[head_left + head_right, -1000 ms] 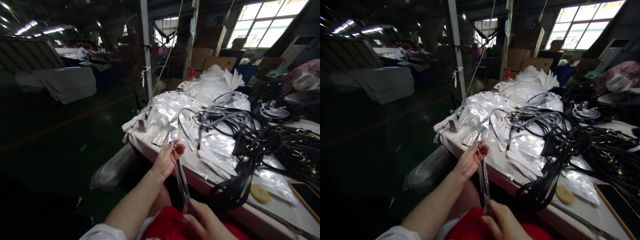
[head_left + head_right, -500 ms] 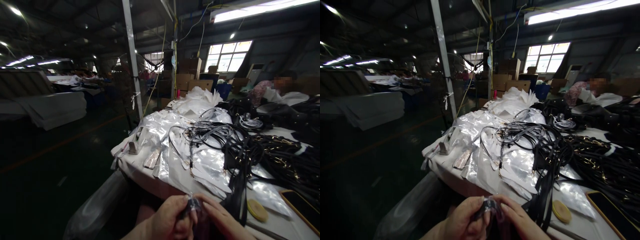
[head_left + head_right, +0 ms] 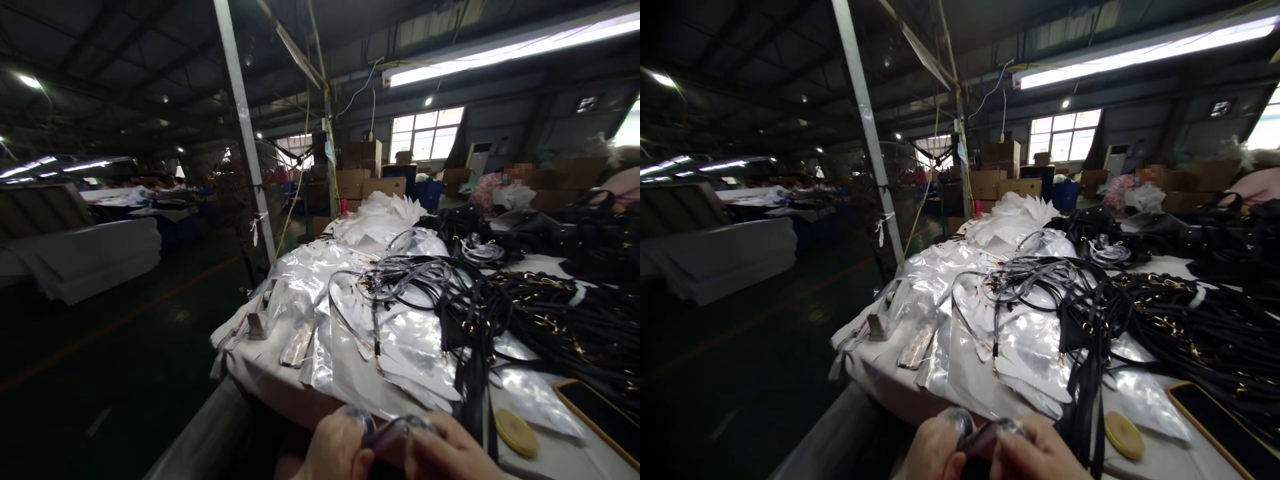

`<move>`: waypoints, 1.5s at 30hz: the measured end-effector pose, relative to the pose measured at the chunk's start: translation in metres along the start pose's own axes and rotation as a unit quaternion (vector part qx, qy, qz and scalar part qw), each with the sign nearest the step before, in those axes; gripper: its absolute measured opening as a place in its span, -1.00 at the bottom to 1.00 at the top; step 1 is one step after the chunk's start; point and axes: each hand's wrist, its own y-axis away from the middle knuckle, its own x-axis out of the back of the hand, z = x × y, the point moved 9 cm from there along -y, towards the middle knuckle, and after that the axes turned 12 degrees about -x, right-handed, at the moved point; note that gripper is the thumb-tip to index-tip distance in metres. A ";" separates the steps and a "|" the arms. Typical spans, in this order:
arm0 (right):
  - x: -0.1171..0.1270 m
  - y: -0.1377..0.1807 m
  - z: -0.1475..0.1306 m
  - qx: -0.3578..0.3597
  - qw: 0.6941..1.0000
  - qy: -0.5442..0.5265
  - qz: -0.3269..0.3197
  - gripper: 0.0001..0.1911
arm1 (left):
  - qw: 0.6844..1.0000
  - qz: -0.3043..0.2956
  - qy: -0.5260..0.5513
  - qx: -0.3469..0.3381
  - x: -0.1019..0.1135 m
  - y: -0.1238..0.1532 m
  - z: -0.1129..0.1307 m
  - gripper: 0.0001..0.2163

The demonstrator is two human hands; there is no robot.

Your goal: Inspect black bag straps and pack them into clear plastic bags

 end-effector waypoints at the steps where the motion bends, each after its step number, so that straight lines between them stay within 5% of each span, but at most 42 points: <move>1: 0.015 -0.002 0.000 -0.008 0.999 -0.003 0.045 -0.46 | 0.999 -0.031 0.026 0.018 -0.010 0.002 0.004 -0.49; 4: 0.029 -0.003 -0.009 0.004 0.993 0.012 0.121 -0.60 | 0.958 -0.050 0.225 0.170 -0.032 0.004 0.016 -0.38; 7: -0.007 -0.003 -0.015 0.006 0.998 0.007 0.060 -0.49 | 0.830 0.002 0.468 0.305 -0.041 0.000 0.034 -0.38; 10: -0.053 -0.003 -0.013 -0.028 0.999 -0.021 -0.014 -0.68 | 0.764 0.106 0.551 0.318 -0.020 -0.017 0.040 -0.43; 13: -0.102 0.005 -0.010 -0.060 0.987 -0.031 -0.145 -0.68 | 0.743 0.221 0.567 0.277 0.008 -0.033 0.035 -0.49; 15: -0.123 0.018 -0.014 -0.053 0.975 -0.025 -0.216 -0.64 | 0.774 0.287 0.517 0.226 0.027 -0.038 0.028 -0.54; 17: -0.117 0.028 -0.019 -0.038 0.977 -0.023 -0.209 -0.62 | 0.853 0.298 0.393 0.172 0.042 -0.039 0.025 -0.58; 19: -0.085 0.031 -0.019 -0.045 0.988 -0.062 -0.137 -0.59 | 0.933 0.232 0.241 0.130 0.042 -0.038 0.027 -0.65; 22: -0.022 0.025 -0.004 -0.098 0.981 -0.163 -0.027 -0.48 | 0.988 0.075 0.101 0.091 0.021 -0.030 0.034 -0.73; 25: 0.024 0.011 0.006 -0.122 0.981 -0.144 0.045 -0.52 | 0.995 -0.043 0.060 0.070 -0.002 -0.021 0.043 -0.68; 28: 0.042 -0.003 0.003 -0.086 0.991 -0.062 0.085 -0.64 | 0.967 -0.083 0.198 0.133 -0.019 -0.015 0.043 -0.52; 33: 0.001 -0.010 0.004 0.002 0.999 -0.039 0.029 -0.55 | 0.790 -0.024 0.550 0.270 -0.030 -0.016 0.049 -0.39; 36: -0.041 -0.016 0.011 -0.014 0.999 0.021 0.024 -0.74 | 0.750 0.036 0.602 0.272 -0.013 -0.030 0.055 -0.40; 39: -0.094 -0.012 0.002 -0.038 0.994 0.036 -0.094 -0.62 | 0.791 0.162 0.542 0.233 0.020 -0.042 0.042 -0.35; 42: -0.119 0.013 -0.019 -0.037 0.974 -0.004 -0.225 -0.59 | 0.915 0.272 0.270 0.127 0.066 -0.038 0.029 -0.37; 45: -0.083 0.026 -0.026 -0.044 0.974 -0.105 -0.195 -0.54 | 0.987 0.156 -0.037 0.002 0.058 -0.035 0.039 -0.29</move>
